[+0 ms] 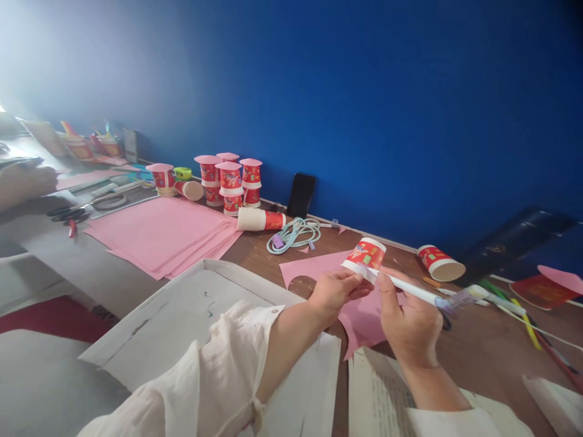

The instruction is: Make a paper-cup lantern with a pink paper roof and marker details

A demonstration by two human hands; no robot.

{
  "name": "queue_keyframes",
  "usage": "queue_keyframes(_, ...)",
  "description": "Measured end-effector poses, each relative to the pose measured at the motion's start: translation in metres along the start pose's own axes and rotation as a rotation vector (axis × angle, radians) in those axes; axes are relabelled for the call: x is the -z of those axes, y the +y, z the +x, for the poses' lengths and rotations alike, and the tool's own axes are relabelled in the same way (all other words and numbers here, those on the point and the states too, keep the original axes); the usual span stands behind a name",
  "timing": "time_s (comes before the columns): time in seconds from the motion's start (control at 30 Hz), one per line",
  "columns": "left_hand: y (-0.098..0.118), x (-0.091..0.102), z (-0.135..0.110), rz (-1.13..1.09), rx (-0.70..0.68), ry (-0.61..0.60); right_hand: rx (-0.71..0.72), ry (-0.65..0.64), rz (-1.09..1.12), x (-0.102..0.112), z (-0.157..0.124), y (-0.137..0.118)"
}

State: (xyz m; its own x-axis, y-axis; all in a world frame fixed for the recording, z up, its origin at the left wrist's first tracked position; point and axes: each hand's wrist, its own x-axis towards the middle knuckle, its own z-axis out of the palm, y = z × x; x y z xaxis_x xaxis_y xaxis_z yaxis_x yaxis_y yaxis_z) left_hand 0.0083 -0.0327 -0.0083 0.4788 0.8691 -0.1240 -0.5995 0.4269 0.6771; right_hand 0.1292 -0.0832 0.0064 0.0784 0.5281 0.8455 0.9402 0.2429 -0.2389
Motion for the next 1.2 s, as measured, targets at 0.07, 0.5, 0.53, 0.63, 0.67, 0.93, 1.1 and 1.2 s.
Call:
queue_keyframes(0.07, 0.0000, -0.0003, -0.0003, 0.000, -0.007, 0.005, 0.011, 0.008, -0.029, -0.0002, -0.0003, 0.0004)
queue_keyframes(0.5, 0.0014, -0.0020, -0.0007, 0.006, 0.006, 0.032, 0.011, 0.000, -0.016, 0.0008, -0.0002, 0.0008)
queue_keyframes(0.53, 0.0019, -0.0024, -0.0011, 0.006, 0.011, 0.033, 0.004, -0.003, -0.006, 0.0010, 0.0002, 0.0008)
queue_keyframes(0.63, 0.0028, -0.0030, -0.0016, 0.003, 0.017, 0.037, 0.008, -0.005, -0.007, 0.0011, 0.0002, 0.0010)
queue_keyframes(0.67, 0.0028, -0.0030, -0.0016, -0.001, 0.014, 0.036, 0.016, 0.000, -0.018, 0.0010, -0.0004, 0.0010)
queue_keyframes(0.93, 0.0008, -0.0014, -0.0008, -0.015, 0.010, 0.033, 0.029, 0.006, -0.028, 0.0000, -0.0037, 0.0004)
queue_keyframes(1.1, 0.0057, -0.0035, -0.0033, -0.059, 0.022, 0.033, -0.018, 0.088, 0.011, 0.0038, -0.0007, 0.0004)
queue_keyframes(1.2, 0.0090, -0.0052, -0.0046, -0.085, 0.050, 0.058, -0.055, 0.114, 0.014, 0.0061, 0.0009, 0.0004)
